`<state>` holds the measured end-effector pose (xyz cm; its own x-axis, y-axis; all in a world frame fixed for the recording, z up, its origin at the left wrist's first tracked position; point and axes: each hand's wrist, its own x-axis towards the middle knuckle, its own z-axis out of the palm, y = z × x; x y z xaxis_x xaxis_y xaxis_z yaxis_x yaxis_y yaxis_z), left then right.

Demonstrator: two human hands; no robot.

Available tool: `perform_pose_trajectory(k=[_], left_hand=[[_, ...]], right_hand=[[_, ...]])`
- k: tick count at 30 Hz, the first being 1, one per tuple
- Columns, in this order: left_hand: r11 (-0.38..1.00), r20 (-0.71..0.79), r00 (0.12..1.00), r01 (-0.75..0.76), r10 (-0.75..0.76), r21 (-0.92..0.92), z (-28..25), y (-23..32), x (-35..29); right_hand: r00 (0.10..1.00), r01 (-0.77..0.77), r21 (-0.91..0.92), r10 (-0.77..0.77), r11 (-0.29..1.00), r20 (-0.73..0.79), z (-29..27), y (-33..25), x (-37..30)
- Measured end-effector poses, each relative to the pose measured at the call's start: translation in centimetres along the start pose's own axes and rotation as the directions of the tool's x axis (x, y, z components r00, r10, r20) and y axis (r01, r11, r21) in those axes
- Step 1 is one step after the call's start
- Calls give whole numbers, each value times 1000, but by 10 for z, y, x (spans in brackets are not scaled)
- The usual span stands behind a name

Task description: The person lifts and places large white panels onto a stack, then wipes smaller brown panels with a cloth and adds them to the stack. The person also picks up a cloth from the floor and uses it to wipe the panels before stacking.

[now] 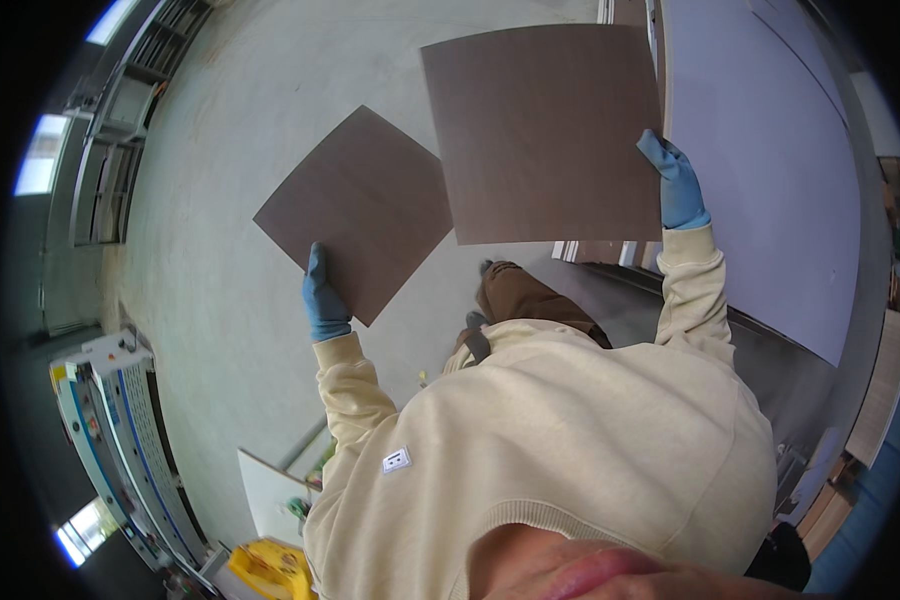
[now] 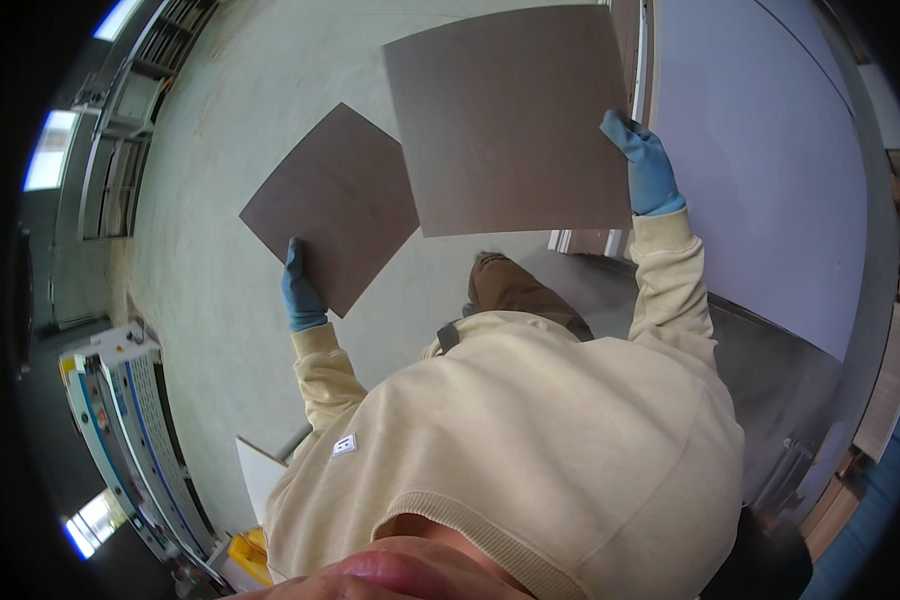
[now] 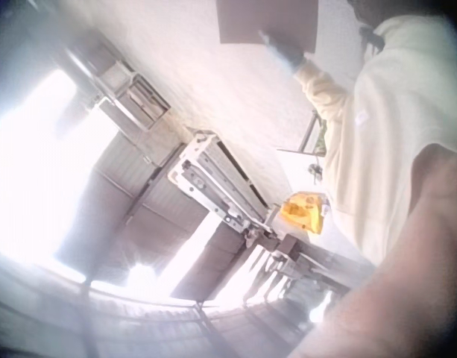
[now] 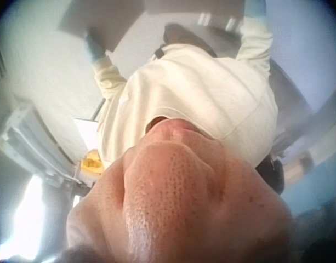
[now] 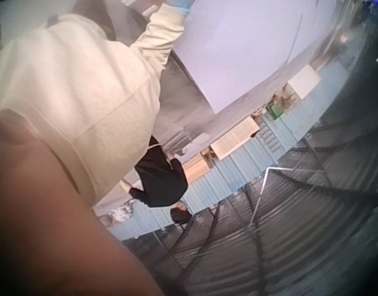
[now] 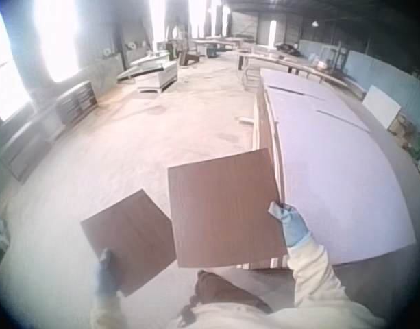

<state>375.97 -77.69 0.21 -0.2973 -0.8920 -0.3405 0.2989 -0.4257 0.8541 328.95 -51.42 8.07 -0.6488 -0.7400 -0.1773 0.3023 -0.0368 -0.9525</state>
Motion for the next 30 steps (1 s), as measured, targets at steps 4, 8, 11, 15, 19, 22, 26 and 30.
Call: perform_pose_trajectory(k=[4, 8, 11, 15, 19, 22, 26, 30], left_hand=[[995, 6, 998, 58, -59, 85, 28, 10, 103], [986, 66, 998, -26, 15, 162, 80, 37, 199], [960, 183, 983, -67, 16, 273, 127, 71, 272], [736, 270, 958, -252, 98, 629, 200, 104, 373], [331, 508, 835, -551, 212, 766, 262, 118, 473], [239, 676, 703, -711, 223, 661, 309, 126, 570], [257, 721, 686, -717, 96, 648, 376, 140, 688], [335, 822, 556, -803, 120, 494, 461, 152, 778]], right_hand=[[929, 112, -183, -168, 977, -330, 18, 33, 55], [916, 221, -194, -272, 956, -296, 49, 47, 132], [923, 222, -370, -317, 902, -219, 77, 8, 198], [785, 407, -589, -597, 698, -165, 118, -59, 285], [559, 410, -893, -825, 185, 85, 131, -110, 375], [607, 127, -986, -778, -105, 161, 128, -130, 449], [609, -27, -952, -760, -304, 225, 117, -154, 547], [630, -258, -899, -767, -355, 122, 97, -175, 636]])
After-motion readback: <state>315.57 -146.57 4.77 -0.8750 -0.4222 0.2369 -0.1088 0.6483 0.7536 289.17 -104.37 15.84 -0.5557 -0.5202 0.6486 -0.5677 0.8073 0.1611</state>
